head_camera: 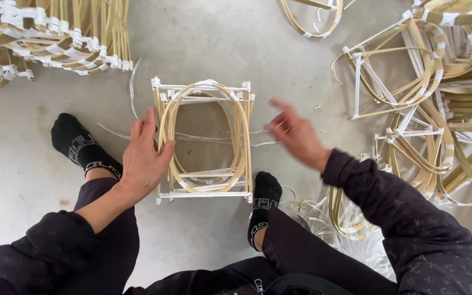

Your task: The recorder assembles curved bamboo frames by tying components together with plastic strips and trimming them with scissors.

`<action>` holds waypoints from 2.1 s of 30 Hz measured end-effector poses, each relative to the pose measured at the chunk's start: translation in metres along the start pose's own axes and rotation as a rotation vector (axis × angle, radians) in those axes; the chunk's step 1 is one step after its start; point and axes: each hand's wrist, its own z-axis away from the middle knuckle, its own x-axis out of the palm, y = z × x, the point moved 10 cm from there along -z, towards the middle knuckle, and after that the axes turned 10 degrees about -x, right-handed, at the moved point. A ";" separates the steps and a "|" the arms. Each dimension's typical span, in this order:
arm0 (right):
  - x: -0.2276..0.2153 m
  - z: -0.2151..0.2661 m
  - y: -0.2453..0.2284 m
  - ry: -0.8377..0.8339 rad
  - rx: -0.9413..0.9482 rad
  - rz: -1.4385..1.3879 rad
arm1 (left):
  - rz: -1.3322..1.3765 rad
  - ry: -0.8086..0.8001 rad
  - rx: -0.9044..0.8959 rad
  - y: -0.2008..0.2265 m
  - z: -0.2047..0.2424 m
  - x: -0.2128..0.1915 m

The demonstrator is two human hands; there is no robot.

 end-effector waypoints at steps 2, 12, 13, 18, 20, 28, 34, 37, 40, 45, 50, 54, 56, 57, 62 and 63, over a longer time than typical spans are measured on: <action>-0.049 0.007 0.059 0.129 0.009 0.215 | 0.041 -0.029 -0.009 0.000 0.003 0.004; -0.169 0.101 0.313 -0.055 0.339 1.013 | 0.133 0.034 0.151 -0.004 0.002 0.013; -0.166 0.097 0.289 -0.057 0.327 1.014 | 0.134 0.045 0.146 0.000 0.003 0.010; -0.197 0.087 0.128 0.423 -0.174 0.841 | 0.186 0.021 -0.014 -0.003 0.000 0.004; -0.232 0.098 0.110 0.509 -0.231 0.724 | 0.172 0.052 -0.015 -0.004 0.000 0.001; -0.181 0.067 -0.055 0.583 -0.186 0.153 | 0.295 0.145 0.049 -0.015 -0.003 -0.008; -0.033 0.006 -0.076 0.116 -0.006 -0.249 | 0.461 0.111 -0.068 -0.037 -0.009 -0.002; 0.006 -0.001 -0.049 -0.008 0.110 -0.335 | 0.570 0.240 0.009 -0.043 -0.007 -0.014; 0.030 0.010 -0.040 -0.099 0.201 -0.296 | 0.628 0.174 0.009 -0.025 0.003 -0.022; 0.069 0.017 -0.089 -0.307 0.101 -0.298 | 0.478 0.124 0.189 0.001 0.016 -0.009; 0.067 0.003 -0.086 -0.266 0.092 -0.436 | 0.501 0.043 -0.029 -0.019 0.004 -0.009; 0.078 0.002 -0.029 -0.113 0.266 -0.721 | 0.565 0.048 -0.102 -0.084 -0.032 0.045; 0.089 -0.002 -0.020 -0.055 0.324 -0.779 | 0.748 -0.140 -0.120 -0.075 -0.038 0.057; 0.095 -0.001 -0.012 0.007 0.390 -0.841 | 0.924 -0.340 -0.138 -0.066 -0.036 0.071; 0.105 -0.009 -0.014 0.121 0.393 -0.902 | 1.205 -0.734 -0.322 -0.030 -0.006 0.085; 0.105 -0.015 -0.019 0.132 0.371 -0.904 | 1.239 -0.766 -0.251 -0.024 -0.010 0.079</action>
